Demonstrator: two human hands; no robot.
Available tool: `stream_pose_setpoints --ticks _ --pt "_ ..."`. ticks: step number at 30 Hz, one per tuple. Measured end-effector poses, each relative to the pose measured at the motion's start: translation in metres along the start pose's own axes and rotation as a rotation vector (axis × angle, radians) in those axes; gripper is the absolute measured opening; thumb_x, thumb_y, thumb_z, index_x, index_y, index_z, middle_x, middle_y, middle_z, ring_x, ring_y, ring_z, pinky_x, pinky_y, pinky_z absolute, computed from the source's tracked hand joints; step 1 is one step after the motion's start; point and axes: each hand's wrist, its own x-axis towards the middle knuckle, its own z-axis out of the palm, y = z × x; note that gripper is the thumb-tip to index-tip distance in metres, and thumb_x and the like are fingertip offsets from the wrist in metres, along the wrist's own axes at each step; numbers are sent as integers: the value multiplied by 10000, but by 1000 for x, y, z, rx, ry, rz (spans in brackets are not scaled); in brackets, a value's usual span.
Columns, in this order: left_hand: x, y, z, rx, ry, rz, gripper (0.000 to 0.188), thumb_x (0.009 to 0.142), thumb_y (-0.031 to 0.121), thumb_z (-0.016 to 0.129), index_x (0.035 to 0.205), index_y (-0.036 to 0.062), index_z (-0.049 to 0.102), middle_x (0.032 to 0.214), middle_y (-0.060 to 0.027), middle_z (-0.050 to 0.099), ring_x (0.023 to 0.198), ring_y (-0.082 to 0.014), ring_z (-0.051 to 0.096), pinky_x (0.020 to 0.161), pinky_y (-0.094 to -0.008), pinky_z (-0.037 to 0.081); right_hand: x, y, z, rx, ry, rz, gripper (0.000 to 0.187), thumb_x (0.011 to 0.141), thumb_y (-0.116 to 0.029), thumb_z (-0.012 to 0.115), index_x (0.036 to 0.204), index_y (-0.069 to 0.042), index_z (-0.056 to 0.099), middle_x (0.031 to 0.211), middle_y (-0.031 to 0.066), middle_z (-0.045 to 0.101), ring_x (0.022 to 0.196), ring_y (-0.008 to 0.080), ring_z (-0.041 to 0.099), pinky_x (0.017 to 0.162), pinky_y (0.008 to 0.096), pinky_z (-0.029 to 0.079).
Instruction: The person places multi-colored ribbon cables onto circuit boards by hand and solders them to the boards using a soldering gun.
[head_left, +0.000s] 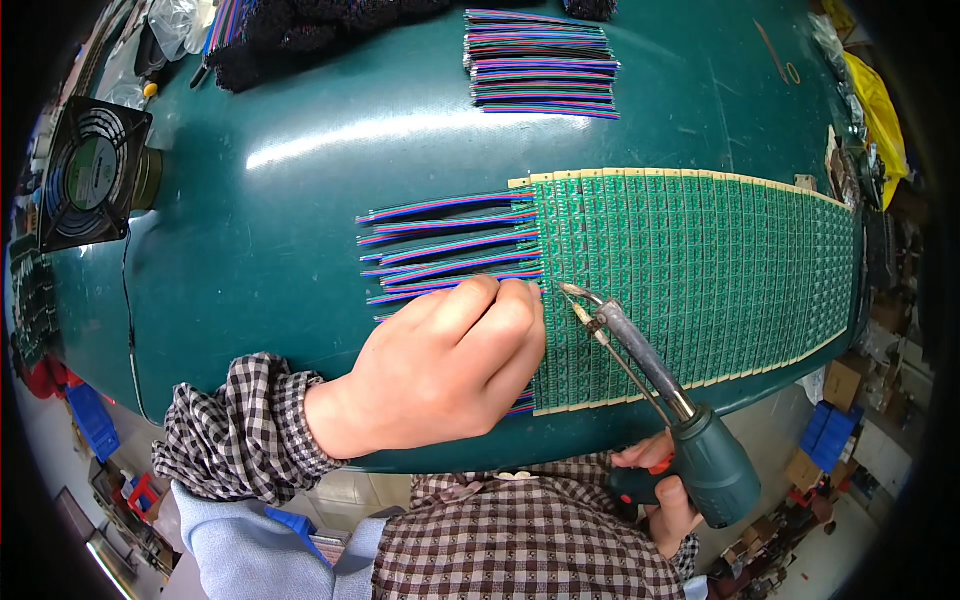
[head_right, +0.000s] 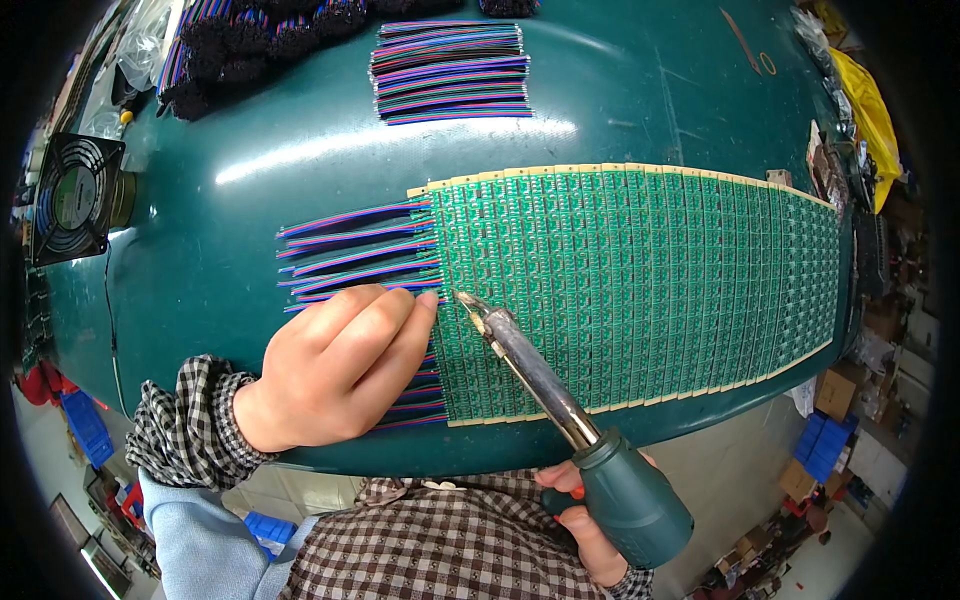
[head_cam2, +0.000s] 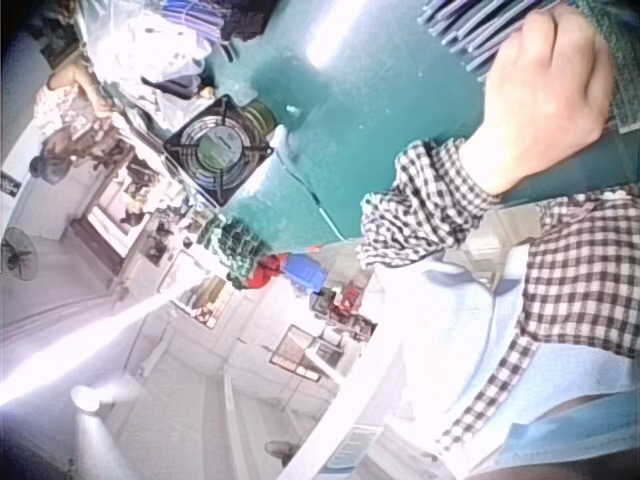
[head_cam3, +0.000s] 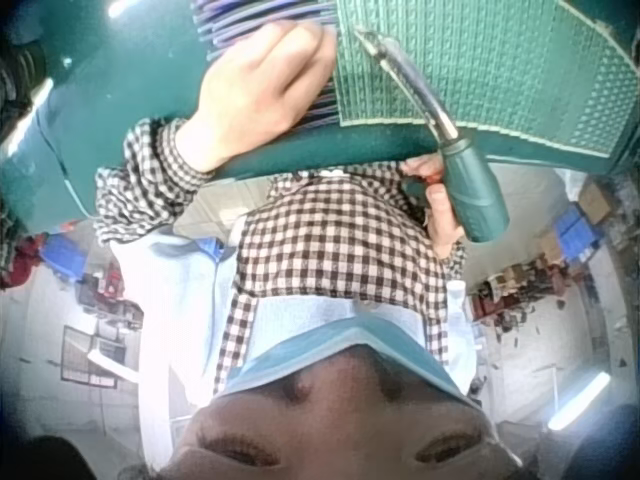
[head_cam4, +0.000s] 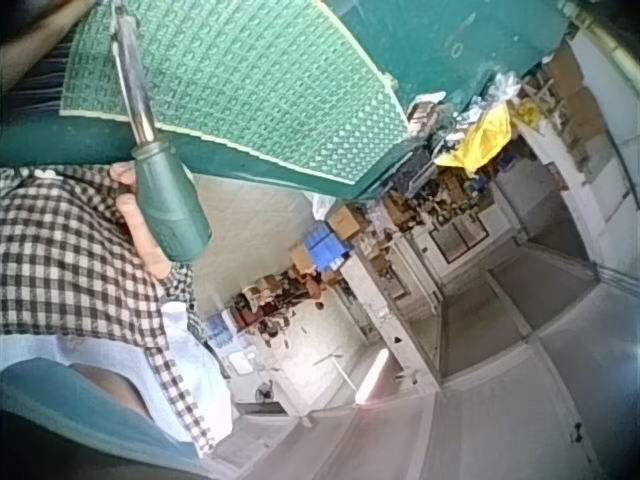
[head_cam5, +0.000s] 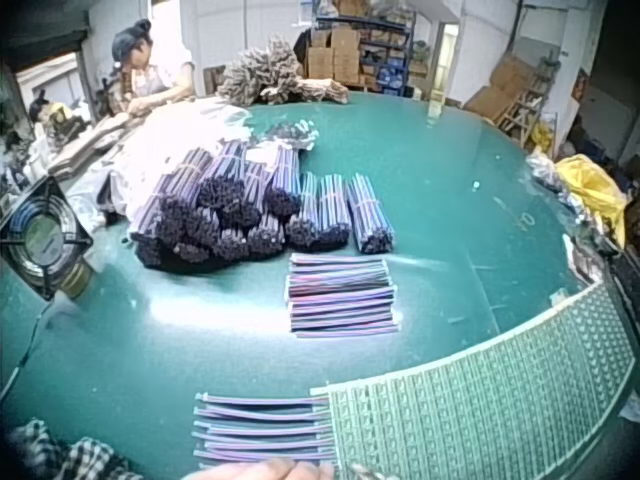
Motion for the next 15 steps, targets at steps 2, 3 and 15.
stream_pose_setpoints --ticks 2,3,15 --pt "-1 0 1 10 7 4 400 617 72 665 993 -59 697 974 -111 594 780 -212 623 611 -285 518 0 2 0 12 11 4 687 840 -366 744 1228 136 481 850 176 609 790 274 656 740 420 604" --pt "-1 0 1 8 9 3 393 623 68 666 992 -63 696 972 -113 595 775 -211 624 607 -284 517 -1 3 -1 12 12 4 687 840 -366 744 1228 136 481 850 176 609 790 274 656 740 420 604" --pt "0 1 1 19 17 -6 362 636 51 679 978 -65 701 961 -114 595 765 -209 629 603 -278 517 -3 9 -11 -31 -76 -4 610 856 -349 733 1176 117 503 867 147 582 824 267 645 767 437 604"
